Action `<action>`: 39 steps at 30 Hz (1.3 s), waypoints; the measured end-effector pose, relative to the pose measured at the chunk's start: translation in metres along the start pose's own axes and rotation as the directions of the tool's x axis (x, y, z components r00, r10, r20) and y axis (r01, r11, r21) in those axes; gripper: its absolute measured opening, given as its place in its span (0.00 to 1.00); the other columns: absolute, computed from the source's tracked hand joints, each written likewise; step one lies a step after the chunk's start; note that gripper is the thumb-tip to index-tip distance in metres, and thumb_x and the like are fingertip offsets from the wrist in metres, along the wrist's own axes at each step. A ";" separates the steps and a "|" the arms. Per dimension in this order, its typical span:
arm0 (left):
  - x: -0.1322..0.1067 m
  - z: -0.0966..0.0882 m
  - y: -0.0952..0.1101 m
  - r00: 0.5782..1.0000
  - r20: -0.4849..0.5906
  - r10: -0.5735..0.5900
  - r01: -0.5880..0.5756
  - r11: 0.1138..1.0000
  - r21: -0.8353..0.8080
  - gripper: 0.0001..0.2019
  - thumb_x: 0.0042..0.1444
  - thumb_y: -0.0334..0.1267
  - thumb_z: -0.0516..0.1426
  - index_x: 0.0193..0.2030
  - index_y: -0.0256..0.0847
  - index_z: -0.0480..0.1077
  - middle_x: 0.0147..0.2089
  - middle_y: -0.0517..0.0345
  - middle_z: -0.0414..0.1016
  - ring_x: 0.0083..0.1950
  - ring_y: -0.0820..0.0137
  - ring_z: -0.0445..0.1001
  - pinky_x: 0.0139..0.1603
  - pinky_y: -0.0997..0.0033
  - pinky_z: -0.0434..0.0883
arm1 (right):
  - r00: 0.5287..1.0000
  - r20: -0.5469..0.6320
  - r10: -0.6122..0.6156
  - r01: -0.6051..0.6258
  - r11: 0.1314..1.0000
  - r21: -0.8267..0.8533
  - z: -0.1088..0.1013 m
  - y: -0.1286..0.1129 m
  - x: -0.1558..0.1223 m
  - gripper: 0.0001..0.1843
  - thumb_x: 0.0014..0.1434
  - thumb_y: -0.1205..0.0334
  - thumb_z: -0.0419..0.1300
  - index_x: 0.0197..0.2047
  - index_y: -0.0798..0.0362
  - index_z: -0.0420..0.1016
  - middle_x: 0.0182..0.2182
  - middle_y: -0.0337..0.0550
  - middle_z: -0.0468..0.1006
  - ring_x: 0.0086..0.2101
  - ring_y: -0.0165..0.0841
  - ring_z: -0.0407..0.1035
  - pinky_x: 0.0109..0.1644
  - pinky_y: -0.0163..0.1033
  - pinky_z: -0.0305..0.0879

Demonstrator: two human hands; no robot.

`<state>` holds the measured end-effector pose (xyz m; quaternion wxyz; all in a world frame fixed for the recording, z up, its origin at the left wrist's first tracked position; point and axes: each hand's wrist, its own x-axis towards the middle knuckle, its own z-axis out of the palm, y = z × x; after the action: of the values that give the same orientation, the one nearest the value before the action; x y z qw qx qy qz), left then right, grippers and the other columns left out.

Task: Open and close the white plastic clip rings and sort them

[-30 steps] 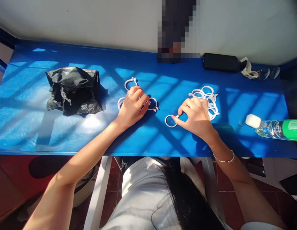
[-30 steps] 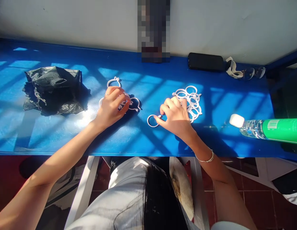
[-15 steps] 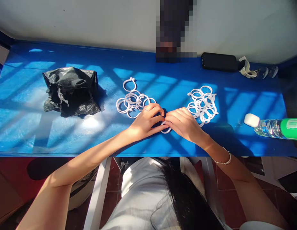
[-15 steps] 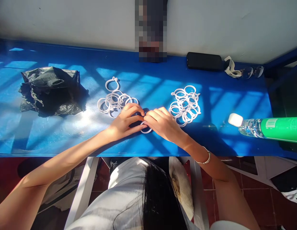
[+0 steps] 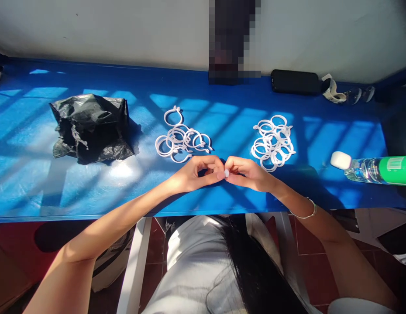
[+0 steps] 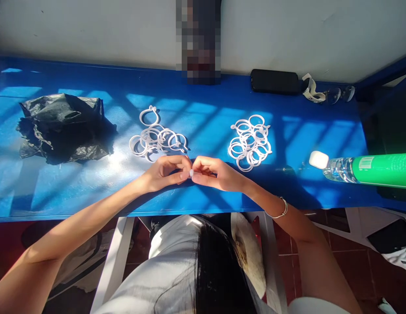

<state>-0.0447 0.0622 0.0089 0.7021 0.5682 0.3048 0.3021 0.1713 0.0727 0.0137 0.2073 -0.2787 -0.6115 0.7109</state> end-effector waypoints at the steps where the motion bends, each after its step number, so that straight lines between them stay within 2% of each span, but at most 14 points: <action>1: 0.000 0.000 -0.001 0.999 0.030 -0.023 0.024 0.999 -0.032 0.20 0.60 0.53 0.61 0.30 0.35 0.70 0.27 0.60 0.66 0.29 0.75 0.63 0.31 0.73 0.59 | 0.998 0.060 0.009 -0.011 1.000 0.026 0.001 0.000 0.000 0.17 0.65 0.48 0.62 0.36 0.54 0.67 0.28 0.35 0.64 0.26 0.25 0.55 0.28 0.33 0.52; 3: 0.001 -0.001 -0.004 0.993 0.092 -0.070 0.077 0.994 -0.080 0.23 0.58 0.55 0.61 0.25 0.35 0.67 0.25 0.61 0.63 0.28 0.75 0.60 0.30 0.72 0.57 | 0.985 0.168 0.026 -0.040 0.996 0.081 0.003 0.001 0.000 0.17 0.64 0.51 0.63 0.34 0.54 0.64 0.27 0.33 0.60 0.25 0.24 0.50 0.28 0.33 0.49; 5: 0.003 0.000 -0.007 0.982 0.155 -0.112 0.133 0.982 -0.134 0.26 0.56 0.57 0.61 0.22 0.36 0.65 0.23 0.61 0.59 0.27 0.75 0.56 0.28 0.71 0.54 | 0.976 0.218 0.025 -0.054 0.991 0.126 0.004 0.002 0.000 0.19 0.63 0.52 0.65 0.31 0.54 0.62 0.26 0.31 0.57 0.24 0.24 0.47 0.27 0.33 0.47; 10: 0.009 0.002 -0.009 0.990 0.125 -0.069 0.100 0.960 -0.261 0.30 0.56 0.60 0.59 0.17 0.40 0.54 0.19 0.62 0.53 0.27 0.72 0.55 0.29 0.68 0.55 | 0.988 0.151 -0.033 0.006 0.985 0.175 0.002 0.004 0.002 0.26 0.61 0.47 0.65 0.26 0.53 0.56 0.24 0.30 0.53 0.24 0.24 0.48 0.29 0.34 0.46; 13: 0.007 -0.005 -0.005 0.997 0.082 -0.005 0.015 0.993 -0.118 0.27 0.59 0.58 0.57 0.21 0.38 0.63 0.22 0.59 0.59 0.28 0.71 0.59 0.29 0.68 0.57 | 0.990 0.134 -0.053 0.046 0.998 0.052 -0.003 0.000 0.002 0.18 0.64 0.50 0.61 0.33 0.54 0.65 0.27 0.35 0.63 0.27 0.27 0.58 0.33 0.35 0.56; 16: 0.004 -0.017 0.001 0.991 -0.014 0.131 -0.124 0.967 0.225 0.20 0.64 0.52 0.55 0.28 0.38 0.70 0.30 0.54 0.71 0.35 0.67 0.69 0.37 0.66 0.65 | 0.988 -0.047 -0.146 0.130 0.960 -0.250 -0.010 -0.004 0.000 0.13 0.67 0.54 0.57 0.47 0.54 0.71 0.43 0.46 0.73 0.34 0.31 0.67 0.38 0.39 0.65; 18: 0.003 -0.025 0.003 0.961 -0.072 0.267 -0.197 0.844 0.499 0.16 0.66 0.46 0.54 0.31 0.39 0.72 0.32 0.55 0.74 0.39 0.66 0.71 0.43 0.64 0.68 | 0.934 -0.233 -0.272 0.107 0.832 -0.544 -0.019 -0.007 -0.001 0.12 0.68 0.57 0.54 0.51 0.52 0.72 0.49 0.49 0.73 0.38 0.35 0.69 0.42 0.43 0.68; 21: 0.005 -0.036 -0.002 0.886 -0.092 0.455 -0.192 0.539 0.820 0.12 0.66 0.40 0.53 0.31 0.41 0.70 0.31 0.55 0.73 0.41 0.64 0.72 0.45 0.62 0.69 | 0.801 -0.392 -0.452 -0.124 0.515 -0.848 -0.040 -0.009 -0.006 0.11 0.68 0.60 0.53 0.51 0.48 0.73 0.50 0.50 0.74 0.48 0.45 0.68 0.52 0.54 0.65; 23: 0.007 -0.042 -0.008 0.846 -0.082 0.527 -0.131 0.354 0.926 0.10 0.65 0.38 0.53 0.32 0.42 0.69 0.33 0.55 0.72 0.45 0.61 0.72 0.46 0.60 0.70 | 0.752 -0.440 -0.491 -0.298 0.342 -0.891 -0.055 -0.009 -0.010 0.11 0.67 0.62 0.53 0.50 0.45 0.73 0.51 0.50 0.75 0.51 0.50 0.65 0.52 0.58 0.63; 26: 0.010 -0.049 -0.017 0.803 -0.077 0.590 -0.063 0.213 0.975 0.06 0.63 0.37 0.54 0.35 0.44 0.69 0.35 0.54 0.71 0.49 0.58 0.72 0.46 0.59 0.70 | 0.719 -0.487 -0.496 -0.438 0.221 -0.871 -0.072 -0.007 -0.015 0.09 0.67 0.61 0.54 0.47 0.47 0.74 0.48 0.51 0.77 0.51 0.53 0.65 0.50 0.58 0.62; 29: 0.010 -0.051 -0.021 0.784 -0.093 0.614 -0.033 0.191 0.981 0.03 0.62 0.37 0.54 0.38 0.46 0.70 0.37 0.53 0.71 0.50 0.58 0.72 0.47 0.58 0.70 | 0.731 -0.486 -0.479 -0.449 0.199 -0.871 -0.079 0.002 -0.016 0.08 0.68 0.57 0.57 0.43 0.50 0.75 0.44 0.52 0.78 0.49 0.53 0.66 0.50 0.58 0.61; 34: 0.009 -0.048 -0.019 0.801 -0.085 0.592 -0.020 0.169 0.985 0.05 0.62 0.36 0.55 0.44 0.47 0.70 0.44 0.51 0.73 0.53 0.56 0.70 0.49 0.55 0.70 | 0.736 -0.446 -0.509 -0.378 0.237 -0.895 -0.082 0.016 -0.015 0.10 0.69 0.54 0.58 0.39 0.50 0.74 0.37 0.51 0.76 0.46 0.50 0.67 0.52 0.59 0.60; 37: 0.007 -0.044 -0.016 0.809 -0.118 0.575 -0.025 0.234 0.972 0.09 0.62 0.35 0.56 0.48 0.46 0.71 0.48 0.48 0.73 0.56 0.54 0.70 0.56 0.51 0.68 | 0.717 -0.463 -0.521 -0.348 0.307 -0.886 -0.079 0.009 -0.013 0.10 0.69 0.56 0.57 0.38 0.50 0.74 0.36 0.49 0.76 0.45 0.49 0.68 0.54 0.60 0.60; 39: 0.006 -0.041 -0.012 0.818 -0.127 0.561 -0.054 0.295 0.954 0.12 0.62 0.36 0.56 0.52 0.45 0.71 0.50 0.48 0.74 0.57 0.55 0.70 0.58 0.50 0.67 | 0.735 -0.476 -0.483 -0.287 0.414 -0.864 -0.072 0.000 -0.011 0.09 0.69 0.57 0.57 0.38 0.49 0.74 0.37 0.48 0.77 0.46 0.47 0.69 0.53 0.58 0.62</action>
<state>-0.0709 0.0899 -0.0108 0.0950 0.8237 0.4502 0.3315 0.2271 0.1200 0.0084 0.2729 -0.5388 -0.7908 0.0990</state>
